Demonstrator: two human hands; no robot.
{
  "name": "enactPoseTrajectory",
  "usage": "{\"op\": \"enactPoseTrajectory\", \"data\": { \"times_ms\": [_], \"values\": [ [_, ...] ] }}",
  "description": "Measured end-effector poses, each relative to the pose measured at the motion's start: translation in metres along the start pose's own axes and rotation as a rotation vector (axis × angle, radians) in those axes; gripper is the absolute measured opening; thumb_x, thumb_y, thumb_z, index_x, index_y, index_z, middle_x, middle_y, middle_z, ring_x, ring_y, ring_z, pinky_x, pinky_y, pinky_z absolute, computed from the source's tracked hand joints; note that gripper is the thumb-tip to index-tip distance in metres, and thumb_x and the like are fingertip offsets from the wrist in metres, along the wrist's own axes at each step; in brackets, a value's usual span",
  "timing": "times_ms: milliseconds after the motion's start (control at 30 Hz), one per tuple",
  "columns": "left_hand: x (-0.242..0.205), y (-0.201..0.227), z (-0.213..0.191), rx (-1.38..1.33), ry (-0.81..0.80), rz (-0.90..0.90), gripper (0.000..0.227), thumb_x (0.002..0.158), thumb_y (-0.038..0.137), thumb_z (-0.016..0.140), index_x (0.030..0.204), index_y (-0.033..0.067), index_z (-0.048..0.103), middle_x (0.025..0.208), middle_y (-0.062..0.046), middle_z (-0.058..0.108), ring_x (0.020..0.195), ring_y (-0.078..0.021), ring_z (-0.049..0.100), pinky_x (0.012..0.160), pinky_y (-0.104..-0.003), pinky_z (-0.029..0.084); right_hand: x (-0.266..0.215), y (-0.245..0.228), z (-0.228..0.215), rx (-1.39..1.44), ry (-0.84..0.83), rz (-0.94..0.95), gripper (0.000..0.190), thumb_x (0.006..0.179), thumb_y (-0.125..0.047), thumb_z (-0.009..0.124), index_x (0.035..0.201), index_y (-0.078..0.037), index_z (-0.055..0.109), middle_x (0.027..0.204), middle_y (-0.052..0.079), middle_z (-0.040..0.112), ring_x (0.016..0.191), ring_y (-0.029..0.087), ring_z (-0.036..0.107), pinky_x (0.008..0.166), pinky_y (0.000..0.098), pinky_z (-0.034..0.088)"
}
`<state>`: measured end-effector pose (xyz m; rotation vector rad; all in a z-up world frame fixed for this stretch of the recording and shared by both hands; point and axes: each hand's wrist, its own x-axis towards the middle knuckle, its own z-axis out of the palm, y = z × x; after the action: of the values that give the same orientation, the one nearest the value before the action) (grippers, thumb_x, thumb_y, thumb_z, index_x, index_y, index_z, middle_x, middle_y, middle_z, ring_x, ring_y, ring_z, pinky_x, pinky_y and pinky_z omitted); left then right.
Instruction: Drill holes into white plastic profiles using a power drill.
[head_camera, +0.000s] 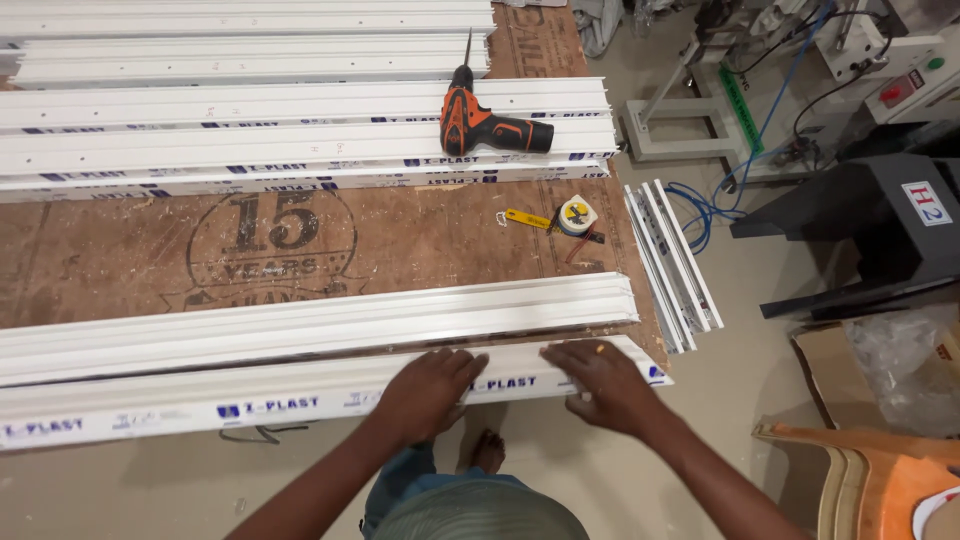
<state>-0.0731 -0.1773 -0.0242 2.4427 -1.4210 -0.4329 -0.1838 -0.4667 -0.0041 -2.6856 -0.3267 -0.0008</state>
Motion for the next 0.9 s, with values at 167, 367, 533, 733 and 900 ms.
{"op": "enactPoseTrajectory", "data": {
  "times_ms": [167, 367, 533, 733, 900],
  "values": [
    [0.028, -0.019, 0.003, -0.083, -0.090, 0.085, 0.076, 0.078, 0.019, 0.081, 0.146, 0.0091, 0.047, 0.138, -0.018, 0.058, 0.123, -0.0385, 0.059, 0.099, -0.049, 0.050, 0.010, 0.017, -0.016, 0.063, -0.155, 0.128, 0.062, 0.064, -0.017, 0.080, 0.125, -0.013, 0.067, 0.127, 0.009, 0.068, 0.122, 0.029, 0.060, 0.106, 0.0430, 0.046],
    [0.039, -0.012, -0.068, -0.424, -0.354, -0.205, 0.078, 0.079, 0.029, 0.073, 0.151, 0.0244, 0.043, 0.139, -0.012, 0.062, 0.123, -0.0343, 0.065, 0.106, -0.044, 0.050, 0.011, 0.025, -0.014, 0.137, -0.028, 0.130, 0.057, 0.075, -0.022, 0.080, 0.128, -0.012, 0.066, 0.127, 0.010, 0.069, 0.123, 0.029, 0.059, 0.108, 0.0459, 0.036],
    [0.058, -0.044, -0.021, -0.630, -0.345, -0.282, 0.062, 0.095, 0.044, 0.051, 0.154, 0.0273, 0.047, 0.145, -0.010, 0.060, 0.130, -0.0323, 0.059, 0.108, -0.045, 0.046, 0.007, 0.020, -0.011, 0.091, -0.041, 0.128, 0.054, 0.081, -0.023, 0.076, 0.131, -0.013, 0.062, 0.129, 0.009, 0.068, 0.126, 0.028, 0.058, 0.111, 0.0469, 0.034],
    [0.063, 0.019, -0.055, -0.416, -0.438, -0.236, 0.089, 0.082, 0.039, 0.069, 0.160, 0.0257, 0.029, 0.139, -0.015, 0.063, 0.128, -0.0326, 0.061, 0.109, -0.043, 0.047, 0.001, 0.021, -0.006, 0.079, 0.016, 0.102, 0.055, 0.082, -0.023, 0.076, 0.133, -0.013, 0.061, 0.130, 0.011, 0.067, 0.127, 0.029, 0.056, 0.112, 0.0470, 0.032],
    [0.074, 0.019, -0.029, -0.251, -0.314, -0.008, 0.104, 0.073, 0.021, 0.080, 0.161, 0.0204, 0.025, 0.138, -0.018, 0.059, 0.126, -0.0365, 0.057, 0.106, -0.046, 0.047, -0.001, 0.015, -0.005, 0.083, 0.015, 0.118, 0.055, 0.080, -0.020, 0.075, 0.133, -0.012, 0.061, 0.129, 0.010, 0.068, 0.122, 0.026, 0.059, 0.110, 0.0453, 0.033]
  ]
}}
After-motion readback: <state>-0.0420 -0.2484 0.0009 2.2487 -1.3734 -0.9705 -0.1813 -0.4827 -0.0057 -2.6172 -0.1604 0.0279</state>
